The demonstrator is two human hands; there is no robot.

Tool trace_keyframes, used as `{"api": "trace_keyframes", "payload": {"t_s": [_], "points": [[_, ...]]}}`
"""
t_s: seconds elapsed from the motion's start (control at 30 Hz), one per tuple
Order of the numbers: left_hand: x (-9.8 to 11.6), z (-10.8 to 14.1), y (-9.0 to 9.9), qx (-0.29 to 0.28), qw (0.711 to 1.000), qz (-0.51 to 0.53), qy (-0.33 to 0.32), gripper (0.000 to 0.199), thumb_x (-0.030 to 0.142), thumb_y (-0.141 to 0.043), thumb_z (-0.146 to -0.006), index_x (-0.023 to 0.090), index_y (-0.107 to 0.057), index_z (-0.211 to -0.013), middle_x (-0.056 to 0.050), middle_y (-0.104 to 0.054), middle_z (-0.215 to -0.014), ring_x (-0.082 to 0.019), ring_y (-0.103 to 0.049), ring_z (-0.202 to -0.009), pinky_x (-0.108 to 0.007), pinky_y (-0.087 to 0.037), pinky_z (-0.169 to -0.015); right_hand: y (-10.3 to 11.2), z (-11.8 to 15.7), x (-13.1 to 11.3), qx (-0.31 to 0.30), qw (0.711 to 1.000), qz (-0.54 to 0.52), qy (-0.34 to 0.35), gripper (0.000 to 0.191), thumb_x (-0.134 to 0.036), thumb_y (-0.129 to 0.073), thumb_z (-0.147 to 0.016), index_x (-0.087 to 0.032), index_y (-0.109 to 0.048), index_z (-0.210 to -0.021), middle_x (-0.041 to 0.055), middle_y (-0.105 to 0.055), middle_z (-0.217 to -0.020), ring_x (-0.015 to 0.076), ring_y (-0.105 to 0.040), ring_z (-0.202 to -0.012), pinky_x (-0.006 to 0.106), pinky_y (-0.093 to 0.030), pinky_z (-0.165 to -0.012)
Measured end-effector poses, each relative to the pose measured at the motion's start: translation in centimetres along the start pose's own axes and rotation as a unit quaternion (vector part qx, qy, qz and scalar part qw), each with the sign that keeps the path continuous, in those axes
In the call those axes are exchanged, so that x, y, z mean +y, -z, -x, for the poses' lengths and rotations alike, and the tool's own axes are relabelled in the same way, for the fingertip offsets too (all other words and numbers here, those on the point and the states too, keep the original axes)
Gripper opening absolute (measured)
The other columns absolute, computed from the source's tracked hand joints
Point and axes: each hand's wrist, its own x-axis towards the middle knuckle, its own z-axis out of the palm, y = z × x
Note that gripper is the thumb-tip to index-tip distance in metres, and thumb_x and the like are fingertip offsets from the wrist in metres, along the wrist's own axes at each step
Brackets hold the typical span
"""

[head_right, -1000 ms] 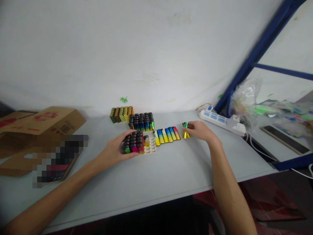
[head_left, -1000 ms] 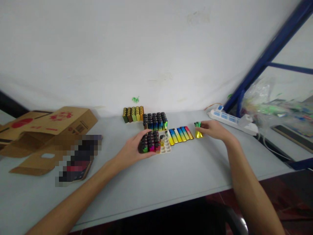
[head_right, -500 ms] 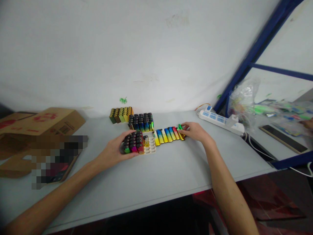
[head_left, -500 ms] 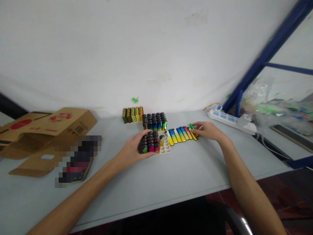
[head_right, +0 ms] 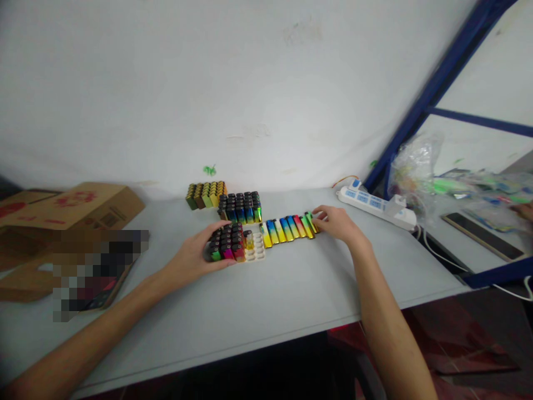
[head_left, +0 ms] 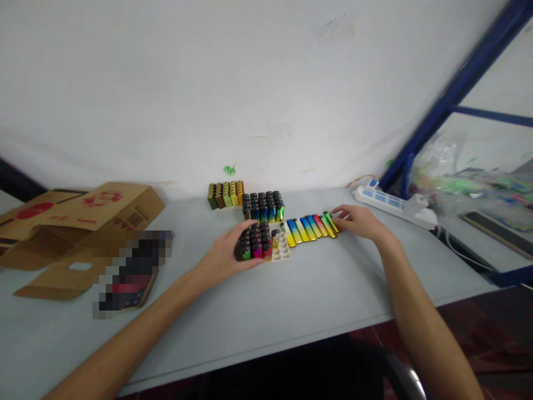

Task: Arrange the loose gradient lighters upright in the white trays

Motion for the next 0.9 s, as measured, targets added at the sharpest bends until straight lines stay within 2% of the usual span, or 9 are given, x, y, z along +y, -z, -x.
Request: {"api": "trace_keyframes", "payload": {"t_s": [0.17,0.3,0.37,0.47,0.57,0.73,0.9], "points": [[0.0,0.0,0.0,-0.001,1.000,0.005,0.004,0.082,0.057,-0.079,-0.083,0.026,-0.043,-0.150,-0.009,-0.064,-0.145,-0.030,-0.064,-0.131,-0.045,-0.051,-0.114,0.1,0.2,0.2,-0.017,1.000,-0.012,-0.005,0.030,-0.030,-0.067,-0.092,-0.018,-0.076,-0.118,0.0084,-0.082,-0.103,0.0227,-0.077,-0.081,0.035,-0.060,-0.080],[0.1,0.0,0.1,-0.001,1.000,0.006,0.003,0.082,0.058,-0.079,-0.083,0.026,-0.044,-0.150,-0.009,-0.064,-0.145,-0.031,-0.065,-0.130,-0.045,-0.051,-0.114,0.2,0.6,0.4,-0.022,0.999,-0.029,0.011,0.039,-0.032,-0.067,-0.094,-0.019,-0.072,-0.130,0.0112,-0.079,-0.112,0.0222,-0.076,-0.081,0.037,-0.061,-0.084],[0.1,0.0,0.1,-0.001,1.000,0.005,0.002,0.081,0.058,-0.079,-0.083,0.026,-0.044,-0.150,-0.009,-0.064,-0.145,-0.030,-0.065,-0.130,-0.045,-0.051,-0.114,0.2,1.0,0.5,-0.025,0.998,-0.046,0.027,0.048,-0.040,-0.069,-0.094,-0.020,-0.069,-0.137,0.0144,-0.074,-0.125,0.0229,-0.075,-0.084,0.038,-0.062,-0.085],[0.0,0.1,0.0,0.003,1.000,0.003,0.001,0.082,0.058,-0.079,-0.083,0.026,-0.044,-0.150,-0.010,-0.065,-0.145,-0.030,-0.065,-0.129,-0.046,-0.051,-0.114,0.3,1.5,0.7,-0.061,0.994,-0.078,0.050,0.071,-0.052,-0.081,-0.082,-0.024,-0.064,-0.144,0.0155,-0.064,-0.139,0.0255,-0.075,-0.089,0.041,-0.063,-0.088],[-0.2,0.1,-0.1,0.004,1.000,0.002,-0.001,0.083,0.058,-0.078,-0.083,0.026,-0.044,-0.151,-0.010,-0.065,-0.144,-0.031,-0.066,-0.128,-0.046,-0.052,-0.114,0.4,1.7,1.0,-0.090,0.991,-0.083,0.058,0.086,-0.052,-0.089,-0.072,-0.025,-0.060,-0.149,0.0155,-0.059,-0.144,0.0264,-0.075,-0.091,0.043,-0.063,-0.094],[-0.1,0.0,0.0,0.001,1.000,-0.001,0.003,0.082,0.056,-0.080,-0.082,0.026,-0.043,-0.150,-0.010,-0.066,-0.143,-0.030,-0.066,-0.128,-0.046,-0.052,-0.114,0.3,1.4,1.1,-0.100,0.991,-0.075,0.051,0.083,-0.045,-0.087,-0.075,-0.023,-0.059,-0.150,0.0174,-0.055,-0.145,0.0251,-0.075,-0.090,0.042,-0.063,-0.092],[0.1,0.0,0.1,-0.005,1.000,-0.001,0.005,0.082,0.056,-0.079,-0.083,0.026,-0.043,-0.150,-0.011,-0.064,-0.145,-0.031,-0.065,-0.129,-0.047,-0.051,-0.113,0.2,1.2,0.7,-0.084,0.992,-0.058,0.071,0.073,-0.042,-0.083,-0.079,-0.020,-0.063,-0.145,0.0159,-0.061,-0.135,0.0250,-0.075,-0.087,0.042,-0.063,-0.090]]}}
